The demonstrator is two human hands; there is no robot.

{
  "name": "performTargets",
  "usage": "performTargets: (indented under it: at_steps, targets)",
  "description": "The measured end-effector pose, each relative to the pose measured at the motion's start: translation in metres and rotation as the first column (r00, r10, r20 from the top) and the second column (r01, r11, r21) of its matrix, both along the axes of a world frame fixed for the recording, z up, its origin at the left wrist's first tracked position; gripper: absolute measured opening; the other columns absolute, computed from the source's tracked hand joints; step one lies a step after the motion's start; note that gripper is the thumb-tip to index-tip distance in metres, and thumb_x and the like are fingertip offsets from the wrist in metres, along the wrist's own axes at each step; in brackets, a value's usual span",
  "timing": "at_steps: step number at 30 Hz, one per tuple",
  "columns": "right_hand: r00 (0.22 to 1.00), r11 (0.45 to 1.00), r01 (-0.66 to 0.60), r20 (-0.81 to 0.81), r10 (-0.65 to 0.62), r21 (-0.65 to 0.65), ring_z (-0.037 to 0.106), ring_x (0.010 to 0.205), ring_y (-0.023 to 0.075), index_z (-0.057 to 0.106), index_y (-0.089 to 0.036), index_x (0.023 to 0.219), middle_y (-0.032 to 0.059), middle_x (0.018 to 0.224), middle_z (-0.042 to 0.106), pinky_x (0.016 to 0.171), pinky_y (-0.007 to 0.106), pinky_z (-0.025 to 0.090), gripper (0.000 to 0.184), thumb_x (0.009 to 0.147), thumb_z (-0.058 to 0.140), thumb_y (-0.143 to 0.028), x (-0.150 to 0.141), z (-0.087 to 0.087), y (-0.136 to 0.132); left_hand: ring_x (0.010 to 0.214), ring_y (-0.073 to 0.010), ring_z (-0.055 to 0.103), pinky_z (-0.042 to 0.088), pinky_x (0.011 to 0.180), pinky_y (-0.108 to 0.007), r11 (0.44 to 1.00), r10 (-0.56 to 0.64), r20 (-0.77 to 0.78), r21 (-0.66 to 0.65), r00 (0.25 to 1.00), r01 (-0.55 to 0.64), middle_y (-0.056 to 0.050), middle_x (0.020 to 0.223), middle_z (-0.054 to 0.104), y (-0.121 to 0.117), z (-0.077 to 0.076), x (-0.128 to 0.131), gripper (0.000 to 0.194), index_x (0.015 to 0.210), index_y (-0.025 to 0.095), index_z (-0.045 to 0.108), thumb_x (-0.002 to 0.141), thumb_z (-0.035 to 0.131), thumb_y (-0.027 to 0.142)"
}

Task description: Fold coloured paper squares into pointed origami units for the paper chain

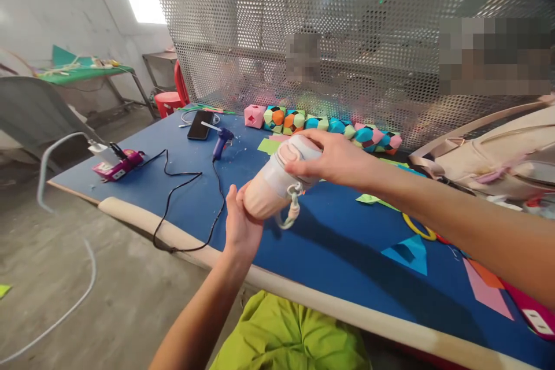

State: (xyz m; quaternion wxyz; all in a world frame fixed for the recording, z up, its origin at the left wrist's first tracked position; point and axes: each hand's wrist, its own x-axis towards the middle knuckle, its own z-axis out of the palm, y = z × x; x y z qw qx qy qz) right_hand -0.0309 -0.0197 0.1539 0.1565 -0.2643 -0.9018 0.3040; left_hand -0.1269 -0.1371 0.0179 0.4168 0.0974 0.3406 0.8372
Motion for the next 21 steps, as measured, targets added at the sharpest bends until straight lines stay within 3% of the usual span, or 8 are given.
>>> performTargets:
  at_steps: [3, 6, 10, 14, 15, 17, 19, 21]
  targets:
    - [0.995, 0.998, -0.02, -0.099, 0.014, -0.061, 0.064, 0.089, 0.0215, 0.057, -0.018, 0.108, 0.0078, 0.104, 0.066, 0.07, 0.031, 0.053, 0.048, 0.069, 0.07, -0.041, -0.022, -0.008, 0.014, 0.089, -0.0228, 0.067, 0.055, 0.08, -0.04, 0.991, -0.134, 0.355, 0.031, 0.925, 0.131, -0.011, 0.098, 0.067, 0.008, 0.0, 0.009, 0.043, 0.097, 0.016, 0.057, 0.092, 0.034, 0.052]
    - [0.991, 0.998, -0.039, -0.127, 0.044, 0.041, 0.063, 0.088, 0.0213, 0.058, -0.017, 0.107, 0.0061, 0.1, 0.066, 0.074, 0.032, 0.052, 0.053, 0.063, 0.074, -0.041, -0.05, -0.015, 0.03, 0.092, -0.023, 0.067, 0.055, 0.076, -0.036, 0.963, -0.256, 0.426, 0.036, 0.868, 0.266, -0.013, 0.105, 0.066, 0.009, -0.002, 0.013, 0.037, 0.096, 0.014, 0.056, 0.092, 0.04, 0.047]
    - [0.988, 0.992, -0.022, -0.151, 0.04, 0.121, 0.062, 0.091, 0.0208, 0.057, -0.018, 0.112, 0.0048, 0.102, 0.066, 0.08, 0.033, 0.049, 0.057, 0.062, 0.075, -0.042, -0.095, -0.025, 0.06, 0.091, -0.0194, 0.065, 0.054, 0.069, -0.031, 0.974, -0.192, 0.205, -0.077, 0.96, 0.212, -0.011, 0.118, 0.062, -0.002, -0.006, 0.003, 0.023, 0.102, 0.015, 0.057, 0.088, 0.05, 0.033]
    - [0.978, 0.984, 0.102, -0.197, -0.072, 0.145, 0.061, 0.094, 0.0228, 0.056, -0.016, 0.113, 0.008, 0.108, 0.065, 0.08, 0.034, 0.049, 0.061, 0.062, 0.075, -0.045, -0.143, -0.037, 0.095, 0.093, -0.0211, 0.061, 0.051, 0.068, -0.031, 0.943, 0.001, -0.272, -0.319, 0.962, -0.092, -0.011, 0.109, 0.062, -0.017, -0.019, 0.001, 0.017, 0.093, 0.016, 0.057, 0.083, 0.055, 0.03]
    - [0.974, 0.98, 0.127, -0.206, -0.094, 0.155, 0.061, 0.096, 0.0238, 0.055, -0.015, 0.115, 0.0094, 0.11, 0.064, 0.081, 0.035, 0.049, 0.064, 0.063, 0.075, -0.046, -0.154, -0.04, 0.103, 0.097, -0.0222, 0.061, 0.051, 0.072, -0.033, 0.924, -0.017, -0.465, -0.346, 0.885, -0.164, -0.012, 0.111, 0.062, -0.02, -0.024, 0.004, 0.018, 0.096, 0.017, 0.059, 0.083, 0.054, 0.03]
    - [0.963, 0.968, 0.171, -0.237, -0.125, 0.183, 0.059, 0.102, 0.0255, 0.053, -0.014, 0.119, 0.0115, 0.116, 0.062, 0.086, 0.036, 0.048, 0.069, 0.063, 0.075, -0.047, -0.177, -0.044, 0.119, 0.109, -0.0256, 0.056, 0.049, 0.085, -0.039, 0.914, -0.055, -0.789, -0.286, 0.611, -0.287, -0.014, 0.121, 0.059, -0.024, -0.033, 0.013, 0.018, 0.098, 0.019, 0.061, 0.083, 0.053, 0.026]
    - [0.959, 0.957, 0.185, -0.254, -0.127, 0.223, 0.057, 0.107, 0.0269, 0.051, -0.014, 0.121, 0.0133, 0.12, 0.06, 0.09, 0.037, 0.046, 0.071, 0.064, 0.075, -0.048, -0.199, -0.045, 0.133, 0.114, -0.0269, 0.055, 0.046, 0.093, -0.045, 0.915, -0.105, -0.914, -0.243, 0.392, -0.321, -0.014, 0.124, 0.059, -0.025, -0.041, 0.02, 0.021, 0.101, 0.021, 0.062, 0.083, 0.051, 0.021]
    - [0.96, 0.951, 0.178, -0.256, -0.112, 0.253, 0.054, 0.112, 0.0283, 0.048, -0.013, 0.123, 0.0152, 0.123, 0.057, 0.092, 0.039, 0.046, 0.073, 0.064, 0.074, -0.049, -0.221, -0.046, 0.143, 0.114, -0.0279, 0.056, 0.047, 0.094, -0.047, 0.913, -0.144, -0.954, -0.23, 0.262, -0.336, -0.015, 0.125, 0.059, -0.025, -0.048, 0.025, 0.026, 0.104, 0.022, 0.062, 0.081, 0.052, 0.017]
